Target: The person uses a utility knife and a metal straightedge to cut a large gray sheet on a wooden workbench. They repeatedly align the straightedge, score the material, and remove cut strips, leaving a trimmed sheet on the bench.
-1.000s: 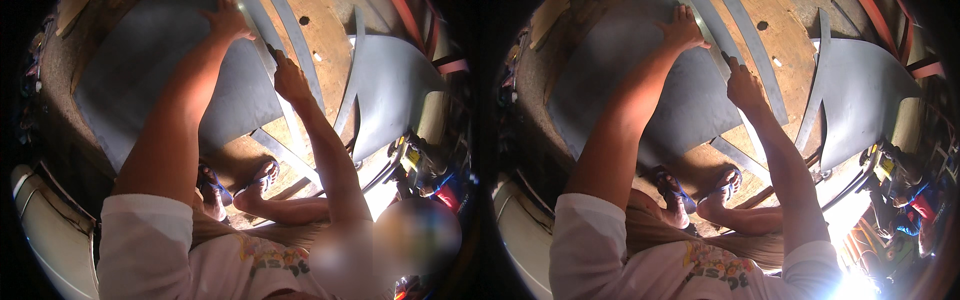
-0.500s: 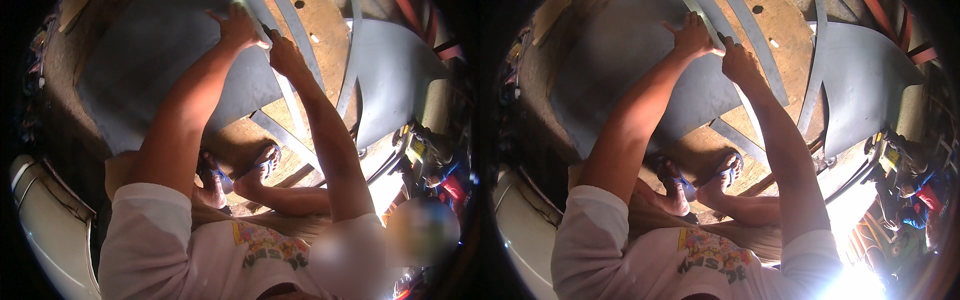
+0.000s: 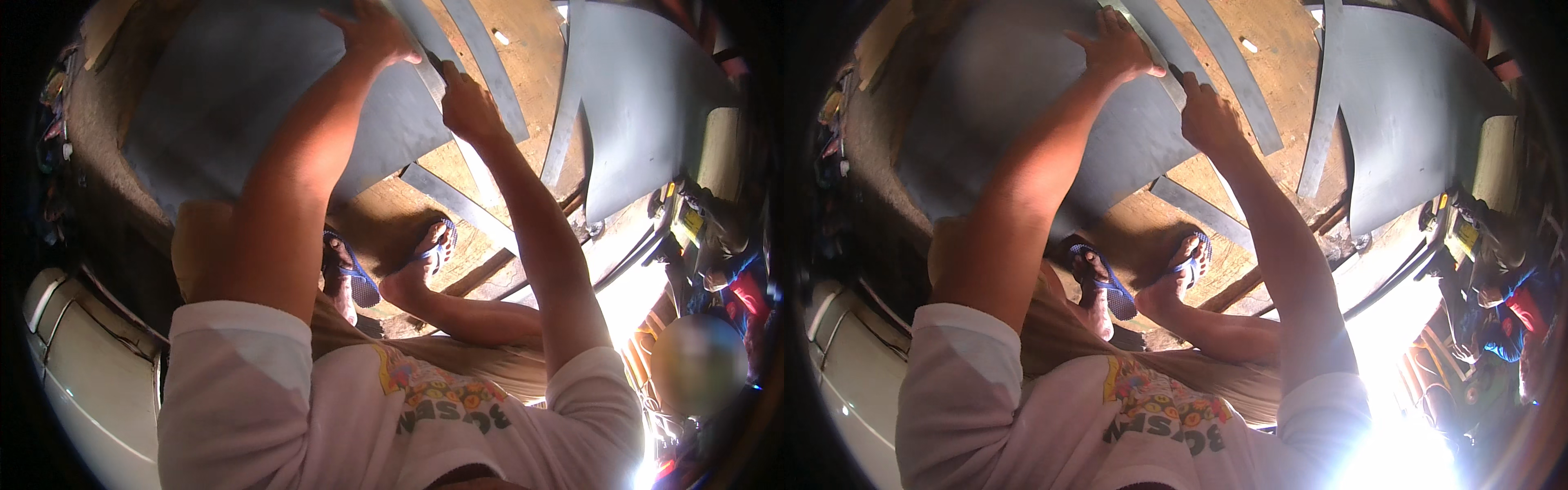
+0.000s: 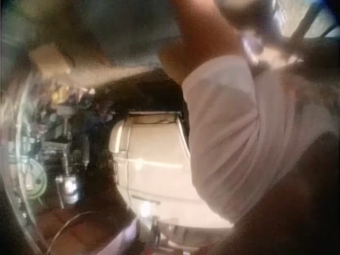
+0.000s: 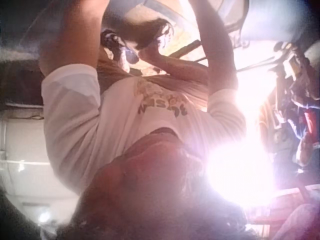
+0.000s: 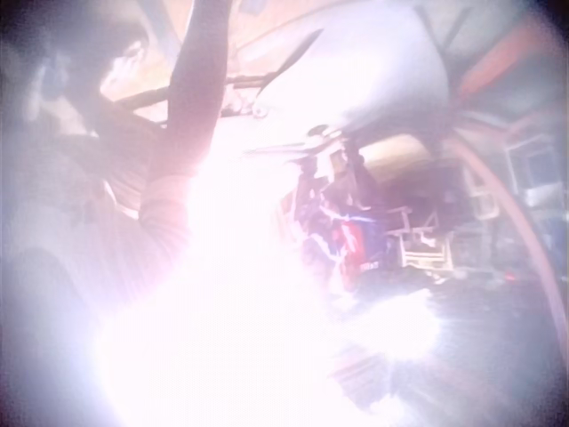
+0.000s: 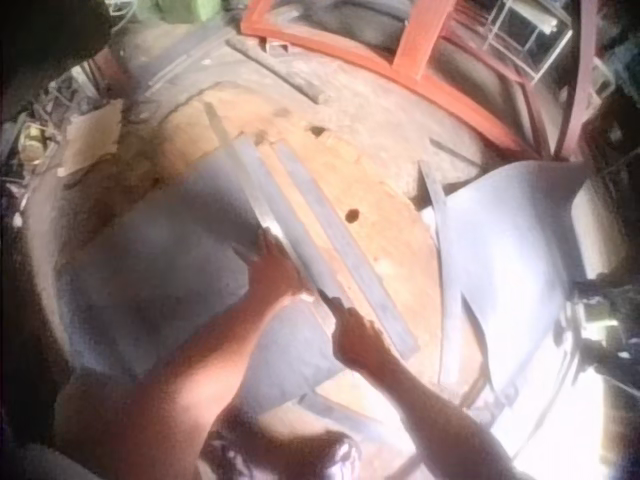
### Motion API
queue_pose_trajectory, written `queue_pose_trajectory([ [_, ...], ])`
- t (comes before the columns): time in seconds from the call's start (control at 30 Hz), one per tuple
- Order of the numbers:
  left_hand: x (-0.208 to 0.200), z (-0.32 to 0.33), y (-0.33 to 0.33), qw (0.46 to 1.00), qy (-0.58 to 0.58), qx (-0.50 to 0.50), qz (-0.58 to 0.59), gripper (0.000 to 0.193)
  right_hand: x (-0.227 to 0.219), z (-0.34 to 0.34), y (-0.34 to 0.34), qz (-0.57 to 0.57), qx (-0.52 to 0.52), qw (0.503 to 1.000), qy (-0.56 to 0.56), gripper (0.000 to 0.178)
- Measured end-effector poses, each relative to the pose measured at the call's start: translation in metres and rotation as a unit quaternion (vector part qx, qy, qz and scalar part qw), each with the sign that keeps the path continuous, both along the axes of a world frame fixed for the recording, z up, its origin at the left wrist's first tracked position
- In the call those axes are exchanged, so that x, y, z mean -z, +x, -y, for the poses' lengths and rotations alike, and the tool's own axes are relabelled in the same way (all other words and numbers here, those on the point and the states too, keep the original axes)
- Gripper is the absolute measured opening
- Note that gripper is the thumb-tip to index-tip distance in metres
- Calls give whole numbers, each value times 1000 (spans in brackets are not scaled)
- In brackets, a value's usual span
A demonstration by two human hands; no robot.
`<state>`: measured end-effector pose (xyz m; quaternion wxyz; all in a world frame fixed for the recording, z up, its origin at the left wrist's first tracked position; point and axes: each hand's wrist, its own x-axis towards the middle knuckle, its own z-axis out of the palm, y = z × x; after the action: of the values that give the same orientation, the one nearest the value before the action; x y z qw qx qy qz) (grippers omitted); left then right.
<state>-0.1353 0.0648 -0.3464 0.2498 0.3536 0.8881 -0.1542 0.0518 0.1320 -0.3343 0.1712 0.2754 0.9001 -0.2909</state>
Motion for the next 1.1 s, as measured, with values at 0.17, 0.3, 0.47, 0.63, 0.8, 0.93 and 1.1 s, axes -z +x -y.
queue_pose_trajectory([
  [0.17, 12, 9, 3, 998, 54, -25, -27, 130, -7, 6, 77, 15, -2, 1000, -14, 49],
  [0.3, 21, 7, 8, 993, 95, -34, -57, 128, -5, 10, 100, 4, 5, 1000, -11, 50],
  [0.47, 71, 30, 15, 974, 197, 34, -104, 127, 5, 9, 104, -33, -17, 999, 14, 52],
  [0.63, 36, 17, 41, 978, 199, 27, -45, 130, 8, 11, 108, -39, -1, 999, 7, 50],
  [0.8, 38, 14, 45, 982, 178, -18, -53, 132, 9, 12, 107, -47, 2, 999, 0, 51],
  [0.93, 28, 4, 52, 993, 114, -6, -32, 130, 10, 10, 135, -29, 3, 1000, -5, 54],
  [1.1, 19, 4, 50, 996, 78, -3, -35, 126, -2, 13, 189, 12, 0, 999, -33, 56],
])
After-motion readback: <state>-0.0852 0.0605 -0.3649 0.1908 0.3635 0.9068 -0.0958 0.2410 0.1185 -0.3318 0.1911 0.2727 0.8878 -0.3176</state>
